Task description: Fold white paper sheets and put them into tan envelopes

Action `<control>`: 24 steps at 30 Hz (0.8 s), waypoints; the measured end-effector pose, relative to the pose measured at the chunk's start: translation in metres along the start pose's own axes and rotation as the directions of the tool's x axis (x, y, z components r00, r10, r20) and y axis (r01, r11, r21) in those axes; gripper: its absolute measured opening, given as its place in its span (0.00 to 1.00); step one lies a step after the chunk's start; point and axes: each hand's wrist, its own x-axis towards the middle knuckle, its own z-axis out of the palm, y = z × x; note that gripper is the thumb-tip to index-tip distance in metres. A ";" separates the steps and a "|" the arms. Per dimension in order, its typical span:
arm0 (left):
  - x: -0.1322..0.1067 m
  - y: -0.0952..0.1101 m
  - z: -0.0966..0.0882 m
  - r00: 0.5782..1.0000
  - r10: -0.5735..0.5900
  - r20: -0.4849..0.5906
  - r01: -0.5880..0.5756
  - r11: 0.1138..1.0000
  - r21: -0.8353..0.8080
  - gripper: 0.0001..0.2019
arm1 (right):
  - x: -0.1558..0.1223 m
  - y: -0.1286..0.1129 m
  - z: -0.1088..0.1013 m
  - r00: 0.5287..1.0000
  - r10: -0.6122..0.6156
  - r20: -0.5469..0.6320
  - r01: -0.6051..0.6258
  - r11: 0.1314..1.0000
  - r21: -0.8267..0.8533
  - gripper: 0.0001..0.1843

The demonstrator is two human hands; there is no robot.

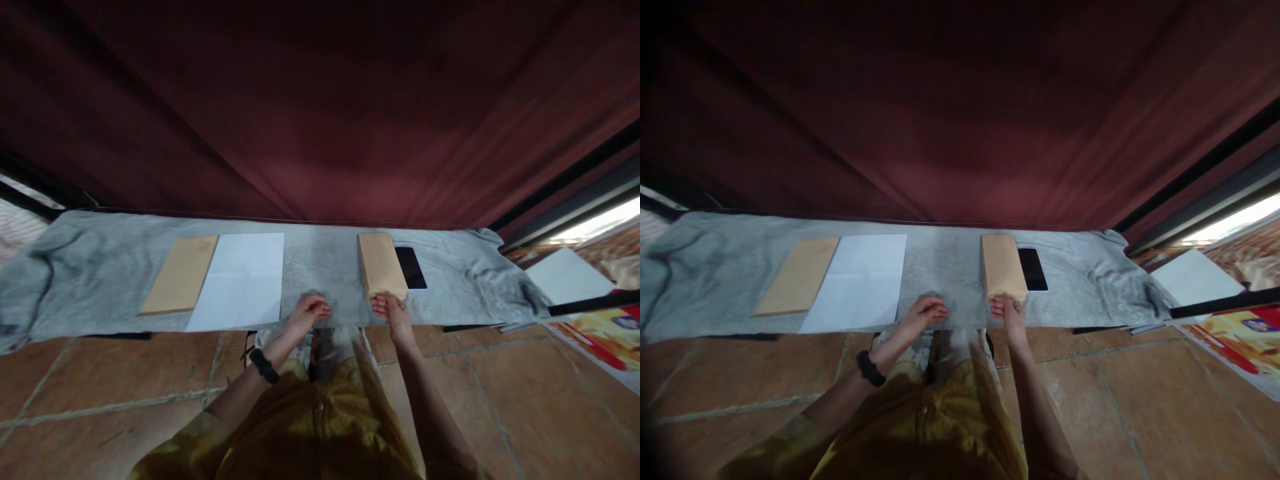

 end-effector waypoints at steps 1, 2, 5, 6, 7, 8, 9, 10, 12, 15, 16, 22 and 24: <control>0.001 -0.002 0.002 1.000 0.020 -0.001 -0.020 0.999 0.050 0.12 | -0.003 0.004 0.002 0.999 -0.034 0.006 0.034 0.999 -0.031 0.22; 0.001 -0.004 0.003 0.999 0.051 -0.003 -0.051 0.992 0.113 0.10 | -0.006 0.008 0.006 0.997 -0.081 0.017 0.082 0.994 -0.069 0.23; -0.003 -0.005 0.005 0.975 0.217 0.051 -0.220 0.900 0.375 0.05 | -0.021 0.021 0.018 0.960 -0.257 0.114 0.277 0.936 -0.218 0.27; -0.006 -0.004 0.004 0.958 0.276 0.074 -0.278 0.842 0.463 0.05 | -0.026 0.024 0.023 0.939 -0.301 0.164 0.337 0.900 -0.277 0.27; -0.009 -0.001 0.002 0.941 0.327 0.089 -0.322 0.780 0.537 0.06 | -0.031 0.027 0.027 0.919 -0.330 0.214 0.387 0.860 -0.334 0.27; -0.011 0.004 -0.001 0.925 0.368 0.092 -0.347 0.725 0.595 0.08 | -0.035 0.029 0.032 0.900 -0.345 0.265 0.427 0.818 -0.384 0.26; -0.013 0.009 -0.006 0.913 0.401 0.081 -0.357 0.684 0.636 0.09 | -0.038 0.031 0.036 0.884 -0.350 0.311 0.459 0.781 -0.424 0.25; -0.014 0.016 -0.013 0.901 0.430 0.056 -0.354 0.656 0.667 0.10 | -0.041 0.032 0.041 0.870 -0.350 0.348 0.483 0.751 -0.451 0.25; -0.014 0.032 -0.033 0.870 0.493 -0.019 -0.331 0.612 0.718 0.11 | -0.044 0.034 0.048 0.850 -0.341 0.402 0.510 0.727 -0.460 0.24; -0.015 0.058 -0.080 0.748 0.639 -0.179 -0.247 0.519 0.819 0.13 | -0.044 0.039 0.059 0.843 -0.311 0.439 0.498 0.760 -0.418 0.24; -0.016 0.065 -0.099 0.701 0.674 -0.233 -0.191 0.492 0.849 0.14 | -0.044 0.041 0.063 0.846 -0.293 0.445 0.481 0.781 -0.400 0.24; -0.044 0.070 -0.194 0.540 0.666 -0.515 0.173 0.512 0.842 0.17 | -0.048 0.051 0.105 0.907 -0.088 0.413 0.209 0.943 -0.258 0.22; -0.055 0.060 -0.206 0.554 0.647 -0.523 0.226 0.488 0.843 0.17 | -0.053 0.049 0.128 0.907 -0.003 0.422 0.110 0.967 -0.230 0.20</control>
